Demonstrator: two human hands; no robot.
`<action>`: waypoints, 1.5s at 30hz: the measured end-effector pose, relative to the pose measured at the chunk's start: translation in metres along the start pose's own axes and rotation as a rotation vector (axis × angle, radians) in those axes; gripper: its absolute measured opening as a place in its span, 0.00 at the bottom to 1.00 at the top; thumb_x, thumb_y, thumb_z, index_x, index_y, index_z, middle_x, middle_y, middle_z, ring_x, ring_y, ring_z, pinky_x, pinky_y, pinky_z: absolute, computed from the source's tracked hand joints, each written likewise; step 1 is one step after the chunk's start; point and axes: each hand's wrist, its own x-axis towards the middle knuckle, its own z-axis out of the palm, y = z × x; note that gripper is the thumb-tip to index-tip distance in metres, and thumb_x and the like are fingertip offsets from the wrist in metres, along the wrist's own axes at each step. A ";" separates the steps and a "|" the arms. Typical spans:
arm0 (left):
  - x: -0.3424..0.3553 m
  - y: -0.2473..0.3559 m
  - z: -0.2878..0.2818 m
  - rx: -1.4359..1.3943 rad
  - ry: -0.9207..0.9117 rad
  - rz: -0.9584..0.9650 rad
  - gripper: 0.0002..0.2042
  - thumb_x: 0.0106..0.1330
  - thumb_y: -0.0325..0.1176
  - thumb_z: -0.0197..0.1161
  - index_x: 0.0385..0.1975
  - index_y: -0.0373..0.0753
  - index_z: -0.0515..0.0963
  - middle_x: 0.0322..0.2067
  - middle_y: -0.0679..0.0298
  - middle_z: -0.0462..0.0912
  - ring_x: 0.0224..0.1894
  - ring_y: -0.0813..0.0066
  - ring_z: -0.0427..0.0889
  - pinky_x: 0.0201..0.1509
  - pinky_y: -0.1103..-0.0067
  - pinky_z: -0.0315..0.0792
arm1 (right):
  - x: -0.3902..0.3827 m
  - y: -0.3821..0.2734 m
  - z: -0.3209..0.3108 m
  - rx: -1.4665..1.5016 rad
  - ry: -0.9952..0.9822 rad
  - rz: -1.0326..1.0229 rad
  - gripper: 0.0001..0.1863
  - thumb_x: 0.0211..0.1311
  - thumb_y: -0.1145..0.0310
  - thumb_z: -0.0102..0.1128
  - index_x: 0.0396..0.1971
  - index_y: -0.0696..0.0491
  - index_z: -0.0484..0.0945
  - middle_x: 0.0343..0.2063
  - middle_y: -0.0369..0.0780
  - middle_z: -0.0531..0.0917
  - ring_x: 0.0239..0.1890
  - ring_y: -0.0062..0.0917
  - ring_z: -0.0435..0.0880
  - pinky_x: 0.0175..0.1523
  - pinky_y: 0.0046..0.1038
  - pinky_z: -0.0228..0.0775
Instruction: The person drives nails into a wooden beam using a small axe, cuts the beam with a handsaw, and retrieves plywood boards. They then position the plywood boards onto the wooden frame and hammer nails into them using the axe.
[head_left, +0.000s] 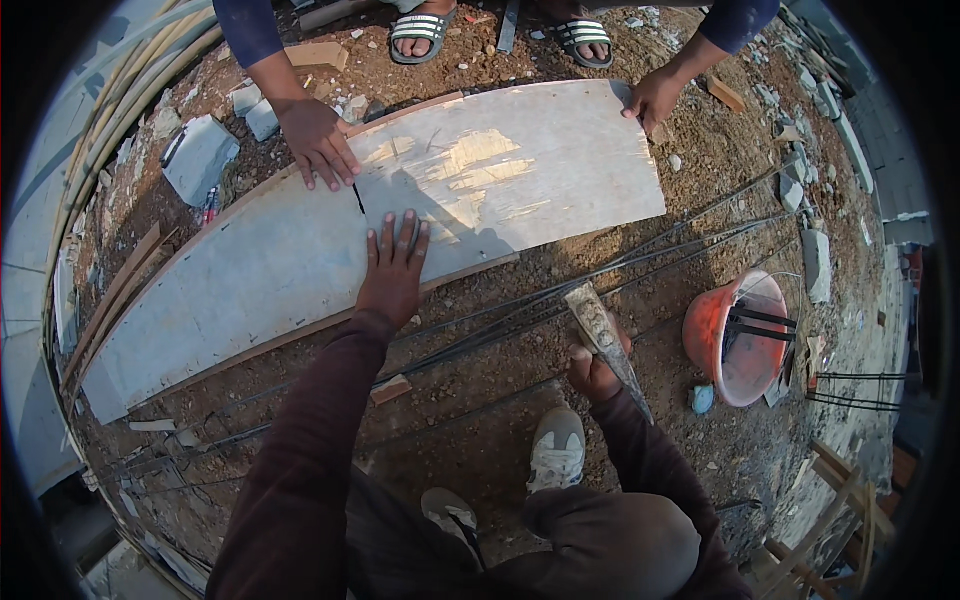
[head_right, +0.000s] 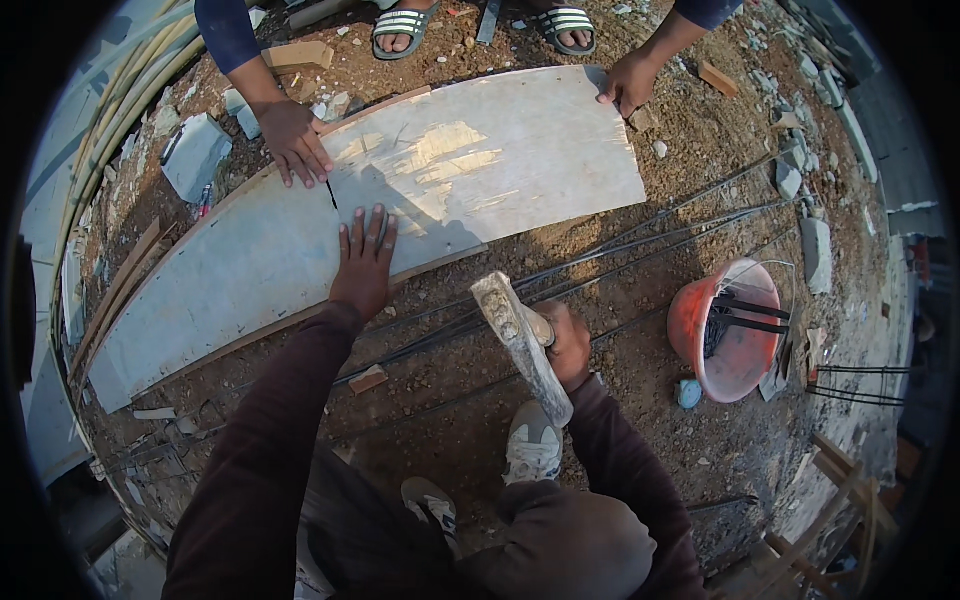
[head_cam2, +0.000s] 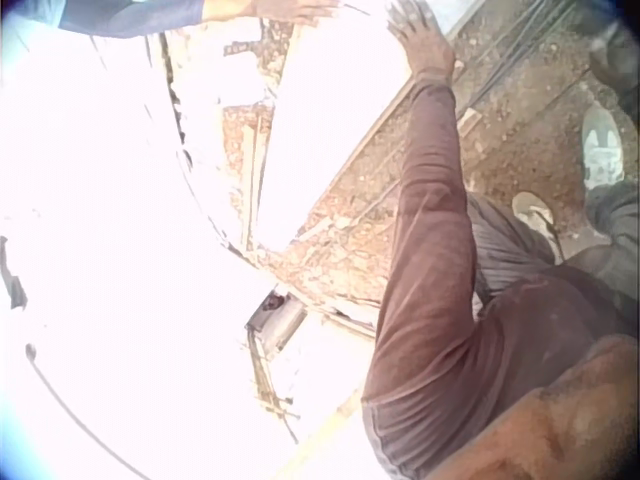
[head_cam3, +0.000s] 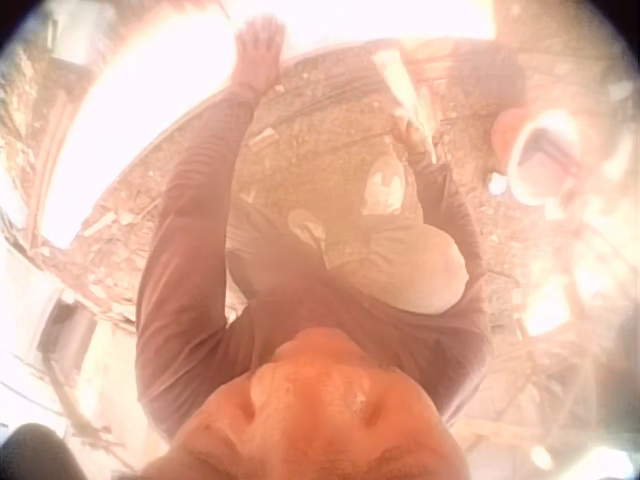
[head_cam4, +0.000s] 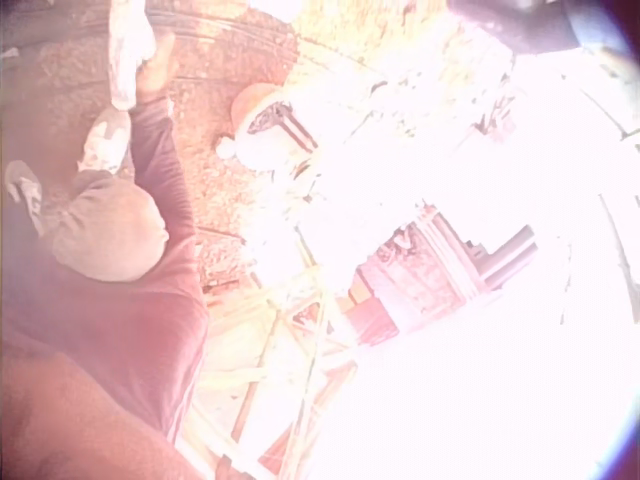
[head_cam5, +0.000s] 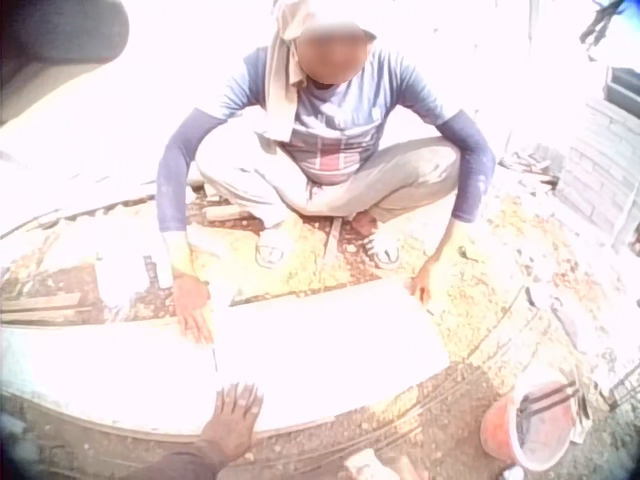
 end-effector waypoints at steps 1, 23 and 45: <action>-0.001 0.001 0.000 0.019 -0.034 -0.017 0.54 0.53 0.47 0.72 0.73 0.35 0.42 0.74 0.48 0.37 0.76 0.42 0.36 0.75 0.47 0.38 | -0.001 0.004 0.001 0.070 -0.067 -0.035 0.14 0.63 0.61 0.62 0.36 0.58 0.76 0.25 0.46 0.81 0.26 0.39 0.83 0.31 0.35 0.74; -0.001 0.001 0.001 0.046 -0.048 -0.031 0.51 0.55 0.44 0.69 0.73 0.35 0.43 0.74 0.48 0.39 0.75 0.42 0.37 0.75 0.49 0.40 | 0.027 -0.009 -0.009 -0.084 -0.201 0.153 0.31 0.66 0.40 0.51 0.35 0.60 0.75 0.22 0.49 0.80 0.28 0.48 0.83 0.33 0.42 0.73; 0.000 0.001 0.004 0.105 0.014 -0.029 0.49 0.57 0.46 0.68 0.73 0.37 0.45 0.74 0.51 0.39 0.75 0.44 0.39 0.75 0.50 0.40 | 0.022 0.006 0.004 -0.440 -0.588 0.593 0.24 0.68 0.47 0.55 0.31 0.57 0.72 0.20 0.52 0.80 0.25 0.52 0.81 0.29 0.49 0.69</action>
